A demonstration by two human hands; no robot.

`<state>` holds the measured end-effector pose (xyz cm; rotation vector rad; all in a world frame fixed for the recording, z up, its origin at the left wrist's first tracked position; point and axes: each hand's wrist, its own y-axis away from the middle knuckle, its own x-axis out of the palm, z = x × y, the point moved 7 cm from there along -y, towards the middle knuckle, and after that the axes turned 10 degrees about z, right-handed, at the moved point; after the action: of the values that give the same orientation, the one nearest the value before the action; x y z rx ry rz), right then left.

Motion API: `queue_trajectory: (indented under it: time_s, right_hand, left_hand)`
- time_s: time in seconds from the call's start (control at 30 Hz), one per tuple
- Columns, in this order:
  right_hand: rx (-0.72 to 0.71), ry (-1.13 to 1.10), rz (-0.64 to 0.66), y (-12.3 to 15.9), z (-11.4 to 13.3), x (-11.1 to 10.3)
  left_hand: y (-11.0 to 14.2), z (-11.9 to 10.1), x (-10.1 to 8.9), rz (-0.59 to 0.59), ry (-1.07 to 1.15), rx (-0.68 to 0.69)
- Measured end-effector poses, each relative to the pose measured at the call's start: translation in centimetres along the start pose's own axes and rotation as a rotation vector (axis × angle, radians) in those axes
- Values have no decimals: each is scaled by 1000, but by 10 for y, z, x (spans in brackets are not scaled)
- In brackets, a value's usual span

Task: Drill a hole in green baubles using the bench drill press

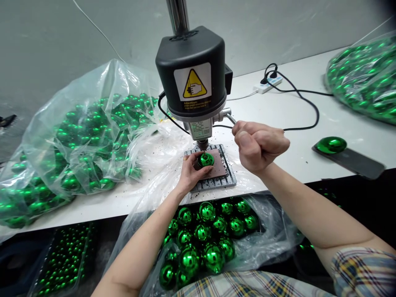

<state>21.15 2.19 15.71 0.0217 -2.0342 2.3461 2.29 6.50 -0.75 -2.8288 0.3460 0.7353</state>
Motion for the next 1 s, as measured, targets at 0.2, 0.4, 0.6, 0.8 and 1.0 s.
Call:
queue_trajectory:
  time_s: [0.2, 0.4, 0.6, 0.8, 1.0]
  right_hand:
    - [-117, -34, 89, 4, 2, 2]
    - [-159, -35, 186, 6, 7, 3]
    - [447, -61, 33, -61, -36, 4]
    - [862, -204, -90, -87, -77, 12]
    - [909, -273, -111, -83, -76, 11]
  left_hand:
    - [0, 1, 1, -5, 29, -21]
    - [0, 2, 2, -7, 95, -20]
    - [-1, 4, 4, 17, 169, -45]
    - [10, 2, 0, -61, 154, -52]
    - [59, -41, -34, 98, -88, -23]
